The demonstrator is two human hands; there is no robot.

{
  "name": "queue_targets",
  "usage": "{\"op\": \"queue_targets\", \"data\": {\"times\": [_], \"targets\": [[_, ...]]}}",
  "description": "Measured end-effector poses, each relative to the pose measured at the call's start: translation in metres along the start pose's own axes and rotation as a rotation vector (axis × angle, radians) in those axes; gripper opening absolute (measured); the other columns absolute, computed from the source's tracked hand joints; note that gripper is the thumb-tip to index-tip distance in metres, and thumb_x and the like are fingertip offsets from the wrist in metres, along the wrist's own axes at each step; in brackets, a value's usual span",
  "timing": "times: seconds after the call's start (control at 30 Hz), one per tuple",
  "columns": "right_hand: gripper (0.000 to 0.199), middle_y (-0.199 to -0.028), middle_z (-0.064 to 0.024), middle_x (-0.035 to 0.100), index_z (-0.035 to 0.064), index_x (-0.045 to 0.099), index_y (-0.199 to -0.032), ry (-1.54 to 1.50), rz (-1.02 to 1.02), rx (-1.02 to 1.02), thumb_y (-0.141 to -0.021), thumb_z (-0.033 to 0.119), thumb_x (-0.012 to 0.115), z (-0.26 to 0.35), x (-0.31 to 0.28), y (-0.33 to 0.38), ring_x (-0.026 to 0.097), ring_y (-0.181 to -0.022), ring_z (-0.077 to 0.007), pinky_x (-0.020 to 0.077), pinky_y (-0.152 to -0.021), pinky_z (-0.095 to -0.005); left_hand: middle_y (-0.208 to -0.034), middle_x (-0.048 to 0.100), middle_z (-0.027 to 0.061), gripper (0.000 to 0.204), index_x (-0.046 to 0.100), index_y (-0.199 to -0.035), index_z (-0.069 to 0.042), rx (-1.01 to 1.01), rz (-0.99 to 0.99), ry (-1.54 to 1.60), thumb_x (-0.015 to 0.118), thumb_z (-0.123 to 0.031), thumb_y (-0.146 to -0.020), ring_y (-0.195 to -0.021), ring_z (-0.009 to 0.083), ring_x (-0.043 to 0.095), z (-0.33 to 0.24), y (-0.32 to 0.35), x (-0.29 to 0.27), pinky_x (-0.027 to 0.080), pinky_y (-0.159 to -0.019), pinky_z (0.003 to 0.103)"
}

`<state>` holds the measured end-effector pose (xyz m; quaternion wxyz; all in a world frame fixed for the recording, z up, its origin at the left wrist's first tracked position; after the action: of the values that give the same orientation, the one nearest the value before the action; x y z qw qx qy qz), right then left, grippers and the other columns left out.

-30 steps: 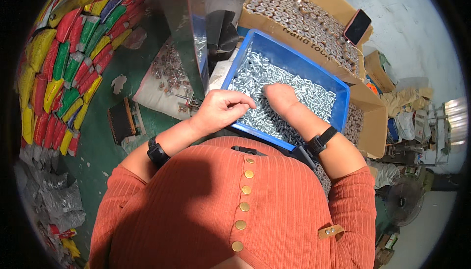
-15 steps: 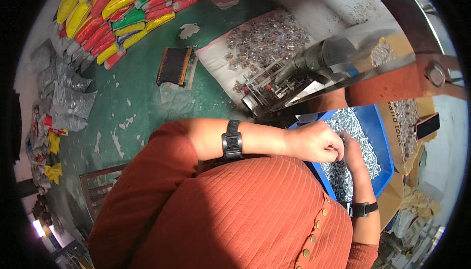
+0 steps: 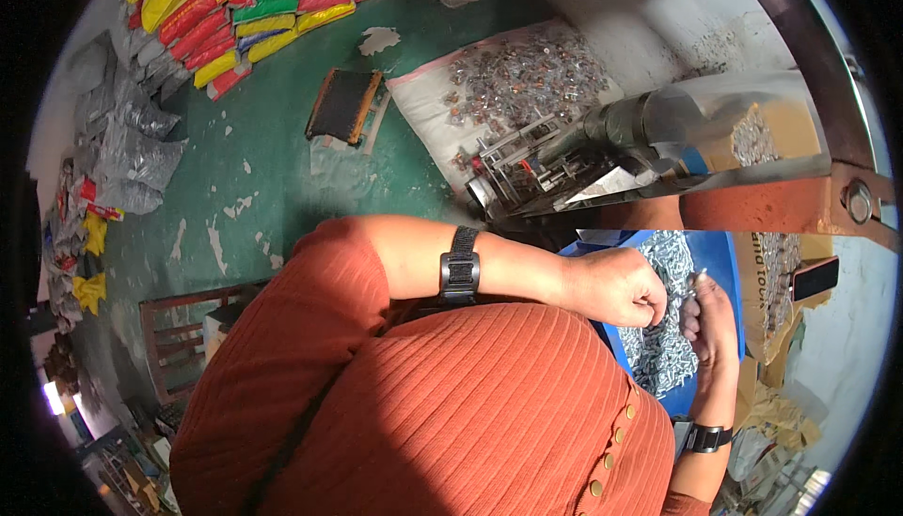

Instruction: Sorting metal bolts and washers from a blue bin into separate cardboard boxes.

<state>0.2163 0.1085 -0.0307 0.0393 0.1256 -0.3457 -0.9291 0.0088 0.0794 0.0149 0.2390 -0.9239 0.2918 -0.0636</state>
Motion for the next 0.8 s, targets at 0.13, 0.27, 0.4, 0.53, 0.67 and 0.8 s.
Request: {"op": "queue_targets", "data": {"times": [0.13,0.27,0.4,0.53,0.67,0.8], "targets": [[0.027,-0.061,0.0051,0.04,0.0159,0.054,-0.103,-0.184,0.098,0.003,-0.1,0.042,0.053,0.045,0.026,-0.011,0.032,-0.042,-0.0045,0.0228,-0.033,-0.0189,-0.072,0.069,0.0124,0.014,0.072,-0.082,-0.003,-0.017,-0.018,-0.033,0.06,-0.008,-0.077,-0.064,0.0231,0.067,-0.007,0.005,-0.006,0.051,-0.06,0.036],[0.015,-0.08,-0.0054,0.06,0.0066,0.057,-0.098,-0.167,0.227,-0.327,-0.099,0.021,0.052,0.116,0.037,-0.046,0.055,-0.061,-0.0118,0.0443,-0.046,-0.022,-0.07,0.068,0.0122,0.014,0.072,-0.082,-0.004,-0.012,-0.009,-0.102,0.06,-0.01,-0.077,-0.062,0.0243,0.066,-0.006,0.001,-0.003,0.051,-0.059,0.036],[0.019,-0.102,-0.0133,0.065,0.0029,0.058,-0.112,-0.37,0.075,-0.471,-0.098,0.015,0.052,0.14,0.035,-0.059,0.064,-0.091,-0.0185,0.0541,-0.074,-0.0283,-0.07,0.068,0.0121,0.014,0.072,-0.082,-0.005,-0.041,0.015,-0.154,0.06,-0.011,-0.077,-0.063,0.0255,0.066,-0.008,-0.001,0.001,0.051,-0.06,0.037],[0.038,-0.123,-0.0214,0.06,-0.004,0.048,-0.132,-0.251,0.084,-0.534,-0.099,0.015,0.052,0.118,0.019,-0.019,0.061,-0.113,-0.0272,0.05,-0.097,-0.0346,-0.072,0.068,0.0135,0.017,0.072,-0.085,-0.004,0.009,0.027,-0.221,0.059,-0.014,-0.079,-0.065,0.0282,0.066,-0.006,-0.001,0.004,0.051,-0.064,0.039],[0.043,-0.116,-0.0211,0.061,-0.0067,0.045,-0.135,-0.235,-0.029,-0.489,-0.1,0.016,0.053,0.045,-0.042,0.051,0.065,-0.101,-0.0269,0.0548,-0.09,-0.0337,-0.09,0.072,0.0136,0.02,0.071,-0.1,-0.001,-0.137,0.109,-0.227,0.062,-0.008,-0.083,-0.083,0.0234,0.07,0.011,0.0,0.013,0.055,-0.078,0.033],[0.035,-0.104,-0.0158,0.064,-0.0051,0.051,-0.129,-0.388,-0.312,-0.345,-0.101,0.016,0.05,-0.067,-0.132,0.137,0.067,-0.085,-0.021,0.0573,-0.074,-0.0292,-0.085,0.072,0.007,0.016,0.072,-0.098,0.0,-0.167,0.031,-0.315,0.062,-0.004,-0.087,-0.072,0.0093,0.063,-0.002,-0.002,0.014,0.051,-0.067,0.025]]}}
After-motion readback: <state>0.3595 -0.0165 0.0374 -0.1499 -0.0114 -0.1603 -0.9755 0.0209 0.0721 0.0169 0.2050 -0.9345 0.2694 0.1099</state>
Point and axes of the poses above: each hand's wrist, its own y-axis away from the middle knuckle, its own x-axis out of the palm, z = x × y, the point moved 9 cm from there along -y, towards the middle knuckle
